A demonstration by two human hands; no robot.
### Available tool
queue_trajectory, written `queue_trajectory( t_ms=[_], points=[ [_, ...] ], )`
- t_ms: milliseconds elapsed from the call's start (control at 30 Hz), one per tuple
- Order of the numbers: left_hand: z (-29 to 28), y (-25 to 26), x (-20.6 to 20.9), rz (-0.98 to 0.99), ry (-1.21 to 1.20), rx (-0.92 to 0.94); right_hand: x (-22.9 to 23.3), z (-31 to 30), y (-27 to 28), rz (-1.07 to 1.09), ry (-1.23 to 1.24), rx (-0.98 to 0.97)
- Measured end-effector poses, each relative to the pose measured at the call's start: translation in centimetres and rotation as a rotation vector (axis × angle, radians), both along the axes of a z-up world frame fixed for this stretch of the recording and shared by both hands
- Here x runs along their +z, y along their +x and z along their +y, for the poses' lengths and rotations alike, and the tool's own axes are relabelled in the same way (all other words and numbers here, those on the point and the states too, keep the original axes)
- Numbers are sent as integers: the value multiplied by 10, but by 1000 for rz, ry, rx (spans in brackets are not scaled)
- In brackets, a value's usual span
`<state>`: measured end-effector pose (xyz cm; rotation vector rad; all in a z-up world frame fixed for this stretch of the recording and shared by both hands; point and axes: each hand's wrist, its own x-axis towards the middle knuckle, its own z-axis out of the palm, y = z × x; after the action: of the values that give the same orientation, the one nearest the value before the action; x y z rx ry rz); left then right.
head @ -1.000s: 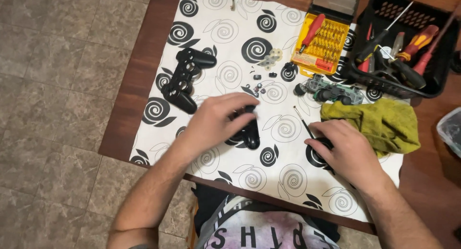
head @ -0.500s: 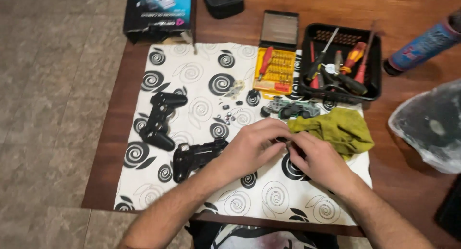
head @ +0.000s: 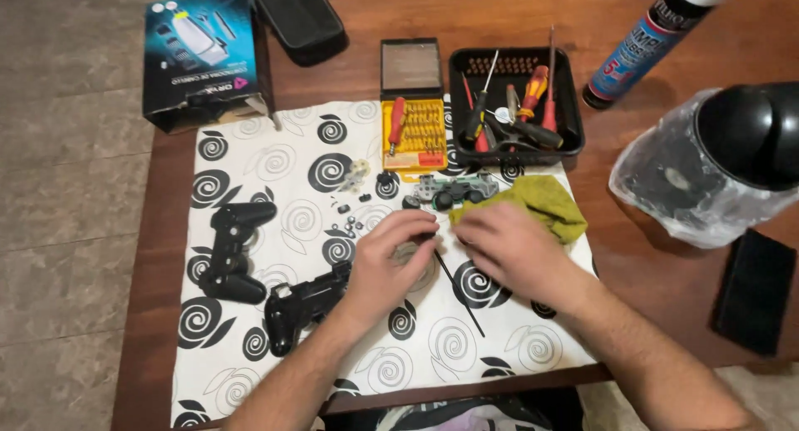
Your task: Disassembling, cleaning, and reassembling a game controller using various tools and a cloth.
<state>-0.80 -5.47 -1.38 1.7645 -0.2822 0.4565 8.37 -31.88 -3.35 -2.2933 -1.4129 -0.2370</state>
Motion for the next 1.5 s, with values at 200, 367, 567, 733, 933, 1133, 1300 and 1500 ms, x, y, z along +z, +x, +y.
queue_trajectory(
  t_ms=[200,367,567,733,933,1133,1300,1500],
  points=[
    [-3,-4,5,35,-29,-11,33,-24,7,-61,-403,-472],
    [-4,-5,7,39,-54,7,29,-46,20,0,-458,-566],
    [-3,-4,-2,111,-203,29,5,-84,43,-280,-548,-725],
    [1,2,1,110,-283,8,-20,-89,48,-106,-607,-765],
    [4,-1,12,109,-268,52,6,-96,37,-195,-655,-824],
    [4,-6,21,155,-145,39,50,-76,26,159,-783,-957],
    [8,-2,18,146,-180,59,93,-60,20,329,-734,-908],
    [11,10,-8,140,-451,7,61,-35,-9,-30,-342,-235]
  ],
)
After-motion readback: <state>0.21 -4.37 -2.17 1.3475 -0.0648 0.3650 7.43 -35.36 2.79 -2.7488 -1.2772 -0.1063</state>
